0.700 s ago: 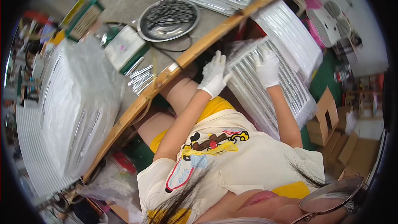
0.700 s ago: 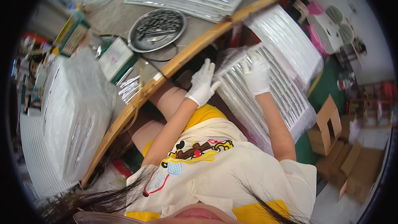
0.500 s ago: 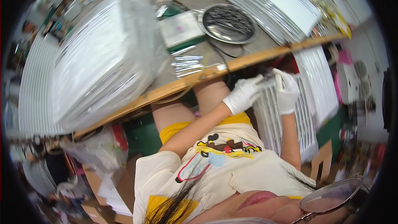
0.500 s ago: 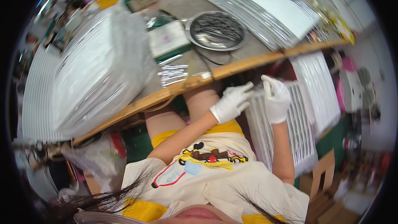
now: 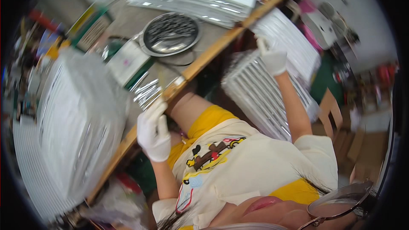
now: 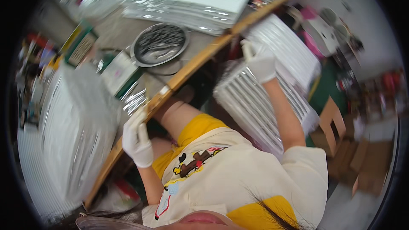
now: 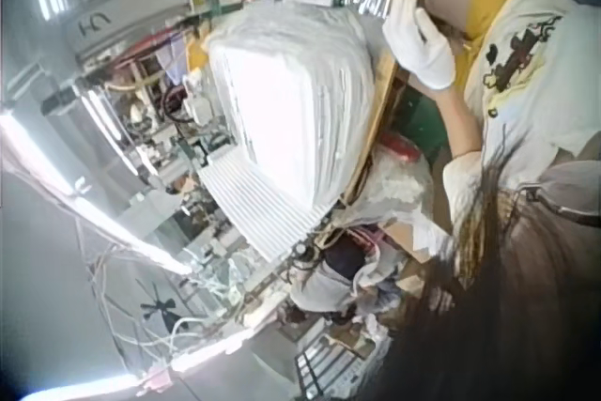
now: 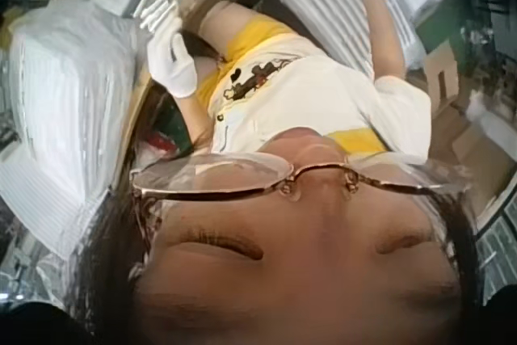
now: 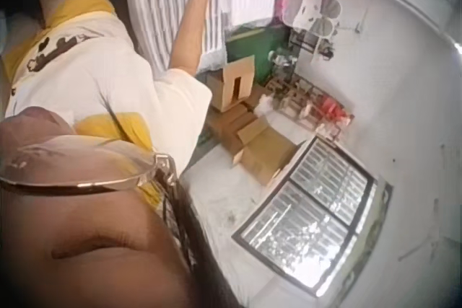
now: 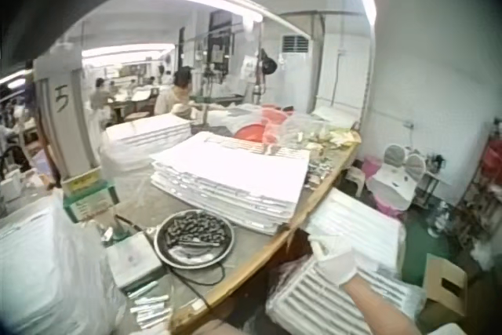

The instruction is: Manually assemble small metal components into a plastic tray fixture at an industrial workbench.

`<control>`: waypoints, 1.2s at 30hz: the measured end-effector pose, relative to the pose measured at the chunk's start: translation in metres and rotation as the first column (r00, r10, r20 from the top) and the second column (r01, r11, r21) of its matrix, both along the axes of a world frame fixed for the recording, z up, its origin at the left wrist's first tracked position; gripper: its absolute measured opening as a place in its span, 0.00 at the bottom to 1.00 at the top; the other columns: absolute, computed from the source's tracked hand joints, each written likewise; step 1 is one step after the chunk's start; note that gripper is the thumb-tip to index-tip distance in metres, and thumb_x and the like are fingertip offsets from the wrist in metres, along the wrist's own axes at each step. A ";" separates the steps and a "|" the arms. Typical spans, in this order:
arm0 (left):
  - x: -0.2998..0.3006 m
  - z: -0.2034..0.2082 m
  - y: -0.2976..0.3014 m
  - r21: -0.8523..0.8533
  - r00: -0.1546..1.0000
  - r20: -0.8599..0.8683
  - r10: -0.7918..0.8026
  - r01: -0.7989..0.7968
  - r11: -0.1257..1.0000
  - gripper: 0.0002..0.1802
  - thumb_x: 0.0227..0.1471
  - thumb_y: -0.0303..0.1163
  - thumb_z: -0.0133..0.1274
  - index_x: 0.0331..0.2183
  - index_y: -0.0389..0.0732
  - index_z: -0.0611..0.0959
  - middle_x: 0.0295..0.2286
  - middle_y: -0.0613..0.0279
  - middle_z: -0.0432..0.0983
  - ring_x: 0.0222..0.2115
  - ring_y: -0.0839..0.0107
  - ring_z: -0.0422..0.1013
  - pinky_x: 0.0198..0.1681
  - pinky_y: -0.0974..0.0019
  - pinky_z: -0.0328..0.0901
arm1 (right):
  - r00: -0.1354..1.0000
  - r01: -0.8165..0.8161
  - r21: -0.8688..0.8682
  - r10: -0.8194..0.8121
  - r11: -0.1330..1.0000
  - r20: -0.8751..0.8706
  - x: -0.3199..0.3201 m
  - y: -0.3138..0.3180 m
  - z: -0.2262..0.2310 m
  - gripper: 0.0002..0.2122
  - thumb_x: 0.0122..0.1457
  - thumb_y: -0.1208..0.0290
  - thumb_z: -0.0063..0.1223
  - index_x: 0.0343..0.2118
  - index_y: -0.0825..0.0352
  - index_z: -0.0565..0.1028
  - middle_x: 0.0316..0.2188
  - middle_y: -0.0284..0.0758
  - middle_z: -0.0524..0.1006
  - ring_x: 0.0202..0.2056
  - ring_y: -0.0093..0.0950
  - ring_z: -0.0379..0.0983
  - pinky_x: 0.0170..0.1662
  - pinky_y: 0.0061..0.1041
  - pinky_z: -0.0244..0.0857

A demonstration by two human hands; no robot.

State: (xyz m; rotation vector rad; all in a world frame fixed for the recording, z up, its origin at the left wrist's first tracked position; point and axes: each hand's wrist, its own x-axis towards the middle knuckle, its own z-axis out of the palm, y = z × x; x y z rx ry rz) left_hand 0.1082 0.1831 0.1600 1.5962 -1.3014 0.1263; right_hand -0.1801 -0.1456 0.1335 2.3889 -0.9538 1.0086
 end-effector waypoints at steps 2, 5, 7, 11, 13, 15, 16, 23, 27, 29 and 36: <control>-0.010 -0.007 -0.008 -0.072 0.993 -0.113 -0.035 0.026 0.997 0.13 0.53 0.17 0.57 0.42 0.37 0.85 0.44 0.52 0.82 0.42 0.57 0.78 0.47 0.60 0.70 | 0.914 0.347 0.403 -0.402 0.847 0.059 -0.088 -0.063 -0.017 0.12 0.57 0.62 0.61 0.42 0.59 0.84 0.35 0.44 0.83 0.37 0.42 0.79 0.42 0.40 0.72; -0.028 0.005 -0.031 -0.026 0.980 -0.056 -0.191 0.190 0.981 0.14 0.52 0.18 0.58 0.42 0.38 0.85 0.44 0.53 0.83 0.41 0.58 0.78 0.47 0.62 0.70 | 0.849 0.517 0.381 -0.517 0.766 -0.113 -0.226 -0.110 -0.058 0.15 0.55 0.61 0.62 0.44 0.58 0.84 0.39 0.45 0.83 0.43 0.44 0.80 0.47 0.42 0.73; -0.042 0.010 -0.045 0.011 0.952 0.002 -0.306 0.306 0.952 0.15 0.51 0.19 0.59 0.42 0.40 0.84 0.44 0.55 0.83 0.39 0.58 0.78 0.44 0.62 0.70 | 0.750 0.661 0.458 -0.510 0.595 -0.421 -0.251 -0.106 -0.062 0.20 0.54 0.60 0.64 0.48 0.62 0.82 0.38 0.47 0.83 0.43 0.47 0.79 0.51 0.39 0.71; -0.066 0.017 -0.075 0.105 0.863 0.150 -0.483 0.472 0.875 0.19 0.50 0.21 0.61 0.45 0.44 0.82 0.47 0.62 0.81 0.38 0.61 0.75 0.44 0.60 0.67 | 0.846 0.527 0.494 -0.371 0.692 -0.384 -0.262 -0.097 -0.076 0.21 0.52 0.59 0.66 0.48 0.63 0.82 0.40 0.49 0.82 0.44 0.47 0.79 0.50 0.39 0.71; -0.078 0.019 -0.087 0.133 0.841 0.150 -0.520 0.504 0.853 0.19 0.49 0.21 0.61 0.46 0.44 0.82 0.47 0.62 0.81 0.38 0.62 0.75 0.44 0.60 0.67 | 0.727 0.678 0.453 -0.436 0.578 -0.531 -0.233 -0.083 -0.056 0.14 0.54 0.66 0.62 0.44 0.60 0.84 0.40 0.45 0.82 0.42 0.46 0.79 0.48 0.41 0.73; -0.089 0.019 -0.098 0.167 0.793 0.143 -0.592 0.570 0.804 0.20 0.49 0.22 0.62 0.46 0.44 0.82 0.47 0.63 0.80 0.39 0.62 0.75 0.44 0.60 0.66 | 0.797 0.603 0.513 -0.427 0.612 -0.428 -0.241 -0.084 -0.068 0.12 0.54 0.66 0.61 0.41 0.61 0.84 0.40 0.46 0.82 0.41 0.45 0.79 0.47 0.41 0.72; -0.095 0.018 -0.104 0.169 0.788 0.142 -0.599 0.577 0.799 0.20 0.49 0.22 0.62 0.46 0.44 0.82 0.47 0.63 0.80 0.39 0.62 0.75 0.44 0.60 0.66 | 0.854 0.520 0.556 -0.411 0.649 -0.319 -0.245 -0.083 -0.072 0.11 0.55 0.66 0.60 0.39 0.62 0.85 0.39 0.46 0.81 0.40 0.45 0.79 0.46 0.41 0.72; -0.134 0.009 -0.133 0.249 0.652 0.107 -0.751 0.713 0.655 0.14 0.53 0.25 0.59 0.44 0.43 0.82 0.44 0.60 0.81 0.39 0.58 0.75 0.44 0.58 0.66 | 0.872 0.448 0.599 -0.472 0.664 -0.130 -0.251 -0.083 -0.076 0.11 0.57 0.63 0.59 0.35 0.65 0.84 0.35 0.47 0.81 0.39 0.47 0.79 0.43 0.41 0.71; -0.150 0.008 -0.136 0.298 0.598 0.098 -0.796 0.745 0.597 0.14 0.53 0.25 0.59 0.44 0.43 0.82 0.44 0.60 0.81 0.40 0.58 0.75 0.45 0.58 0.66 | 0.841 0.494 0.640 -0.512 0.588 -0.178 -0.264 -0.094 -0.089 0.12 0.56 0.60 0.59 0.36 0.61 0.86 0.38 0.46 0.82 0.40 0.43 0.80 0.46 0.37 0.72; -0.151 0.003 -0.136 0.298 0.583 0.079 -0.808 0.760 0.577 0.14 0.54 0.25 0.58 0.44 0.43 0.82 0.44 0.61 0.81 0.41 0.58 0.76 0.45 0.57 0.67 | 0.855 0.456 0.604 -0.510 0.654 -0.092 -0.267 -0.098 -0.093 0.12 0.57 0.59 0.59 0.36 0.61 0.86 0.37 0.45 0.82 0.39 0.42 0.81 0.46 0.35 0.72; -0.164 -0.011 -0.151 0.208 0.579 -0.114 -0.807 0.808 0.551 0.11 0.55 0.25 0.59 0.42 0.42 0.85 0.42 0.57 0.82 0.41 0.58 0.77 0.47 0.61 0.70 | 0.807 0.343 0.559 -0.541 0.755 0.237 -0.275 -0.114 -0.056 0.13 0.60 0.56 0.61 0.37 0.60 0.86 0.33 0.40 0.84 0.36 0.35 0.82 0.43 0.29 0.72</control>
